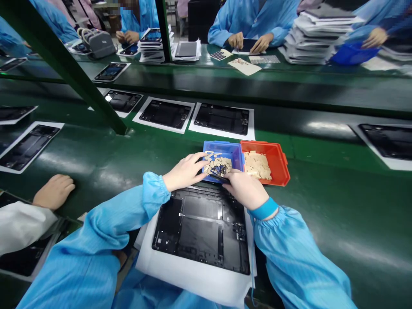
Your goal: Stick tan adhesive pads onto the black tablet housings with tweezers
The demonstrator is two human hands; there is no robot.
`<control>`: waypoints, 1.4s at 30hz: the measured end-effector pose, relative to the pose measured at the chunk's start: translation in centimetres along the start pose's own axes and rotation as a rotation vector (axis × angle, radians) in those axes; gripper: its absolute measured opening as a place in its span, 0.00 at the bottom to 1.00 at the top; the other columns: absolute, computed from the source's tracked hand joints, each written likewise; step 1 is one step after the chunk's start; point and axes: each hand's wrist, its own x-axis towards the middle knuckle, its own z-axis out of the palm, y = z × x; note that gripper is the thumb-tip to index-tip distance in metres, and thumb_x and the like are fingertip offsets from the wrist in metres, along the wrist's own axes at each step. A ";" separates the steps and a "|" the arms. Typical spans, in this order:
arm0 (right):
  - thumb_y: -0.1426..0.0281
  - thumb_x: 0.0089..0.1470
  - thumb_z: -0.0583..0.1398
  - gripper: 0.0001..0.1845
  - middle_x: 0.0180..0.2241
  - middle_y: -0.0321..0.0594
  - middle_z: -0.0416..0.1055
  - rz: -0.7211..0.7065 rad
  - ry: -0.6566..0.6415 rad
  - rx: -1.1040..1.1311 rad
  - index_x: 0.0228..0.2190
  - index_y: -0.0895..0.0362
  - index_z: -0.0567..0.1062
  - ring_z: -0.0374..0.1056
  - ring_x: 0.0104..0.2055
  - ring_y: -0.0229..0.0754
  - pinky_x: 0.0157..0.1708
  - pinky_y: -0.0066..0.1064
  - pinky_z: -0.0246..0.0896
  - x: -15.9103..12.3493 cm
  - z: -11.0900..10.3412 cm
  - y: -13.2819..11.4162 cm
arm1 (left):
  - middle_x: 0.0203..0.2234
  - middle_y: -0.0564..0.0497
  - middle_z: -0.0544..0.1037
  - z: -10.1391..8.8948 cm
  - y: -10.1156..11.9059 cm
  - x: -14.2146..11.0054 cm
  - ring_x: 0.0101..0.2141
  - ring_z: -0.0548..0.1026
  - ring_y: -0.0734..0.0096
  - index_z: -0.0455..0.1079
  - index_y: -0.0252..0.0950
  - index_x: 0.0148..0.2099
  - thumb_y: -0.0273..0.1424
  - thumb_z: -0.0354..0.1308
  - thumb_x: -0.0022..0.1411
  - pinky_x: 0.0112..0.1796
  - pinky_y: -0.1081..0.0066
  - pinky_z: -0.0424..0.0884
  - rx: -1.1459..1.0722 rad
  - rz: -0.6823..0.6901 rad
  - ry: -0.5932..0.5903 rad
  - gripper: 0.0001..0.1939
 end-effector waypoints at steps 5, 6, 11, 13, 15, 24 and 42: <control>0.73 0.56 0.58 0.10 0.39 0.41 0.74 -0.046 0.175 0.032 0.39 0.54 0.78 0.72 0.39 0.42 0.36 0.29 0.66 -1.2 0.3 0.7 | 0.56 0.42 0.64 0.0 0.5 -0.1 0.57 0.61 0.56 0.68 0.36 0.50 0.32 0.50 0.65 0.57 0.52 0.59 -0.131 -0.033 0.113 0.13; 0.74 0.56 0.57 0.11 0.39 0.41 0.74 -0.080 0.258 0.039 0.39 0.54 0.78 0.72 0.39 0.41 0.35 0.28 0.66 -1.5 0.4 0.8 | 0.53 0.43 0.67 -0.2 1.1 0.0 0.55 0.64 0.58 0.69 0.35 0.49 0.32 0.49 0.66 0.56 0.54 0.61 -0.233 -0.071 0.143 0.13; 0.79 0.56 0.56 0.13 0.34 0.41 0.76 -0.472 0.919 0.038 0.40 0.56 0.78 0.71 0.31 0.37 0.29 0.26 0.64 -3.6 1.0 1.8 | 0.33 0.46 0.77 -1.7 4.7 0.7 0.31 0.75 0.72 0.69 0.31 0.42 0.39 0.48 0.66 0.28 0.75 0.71 -0.981 -0.336 -0.139 0.16; 0.79 0.54 0.58 0.14 0.35 0.42 0.76 -0.511 1.017 0.019 0.40 0.55 0.77 0.70 0.29 0.37 0.27 0.27 0.63 -4.1 0.8 1.8 | 0.30 0.47 0.77 -2.2 5.9 0.8 0.29 0.75 0.74 0.70 0.31 0.37 0.38 0.55 0.62 0.25 0.79 0.68 -1.115 -0.357 -0.218 0.14; 0.79 0.54 0.59 0.14 0.35 0.41 0.76 -0.487 1.040 0.087 0.41 0.55 0.77 0.71 0.30 0.37 0.29 0.27 0.65 -4.4 0.5 1.4 | 0.29 0.49 0.77 -2.5 6.7 1.0 0.29 0.75 0.74 0.70 0.32 0.37 0.37 0.58 0.60 0.25 0.79 0.68 -1.151 -0.348 -0.180 0.12; 0.66 0.50 0.62 0.08 0.26 0.37 0.76 0.057 0.774 0.943 0.32 0.56 0.79 0.64 0.19 0.35 0.21 0.28 0.62 -4.6 -0.6 -0.3 | 0.32 0.51 0.75 -2.1 8.4 2.4 0.35 0.73 0.72 0.77 0.36 0.34 0.28 0.59 0.59 0.38 0.72 0.71 -0.585 -0.056 0.293 0.05; 0.57 0.45 0.61 0.17 0.26 0.43 0.73 0.441 0.764 0.833 0.27 0.60 0.75 0.67 0.28 0.44 0.33 0.37 0.62 -1.5 -0.5 8.4 | 0.31 0.51 0.74 0.7 7.9 6.4 0.32 0.73 0.74 0.68 0.33 0.35 0.35 0.49 0.65 0.35 0.73 0.71 -0.794 -0.169 0.124 0.12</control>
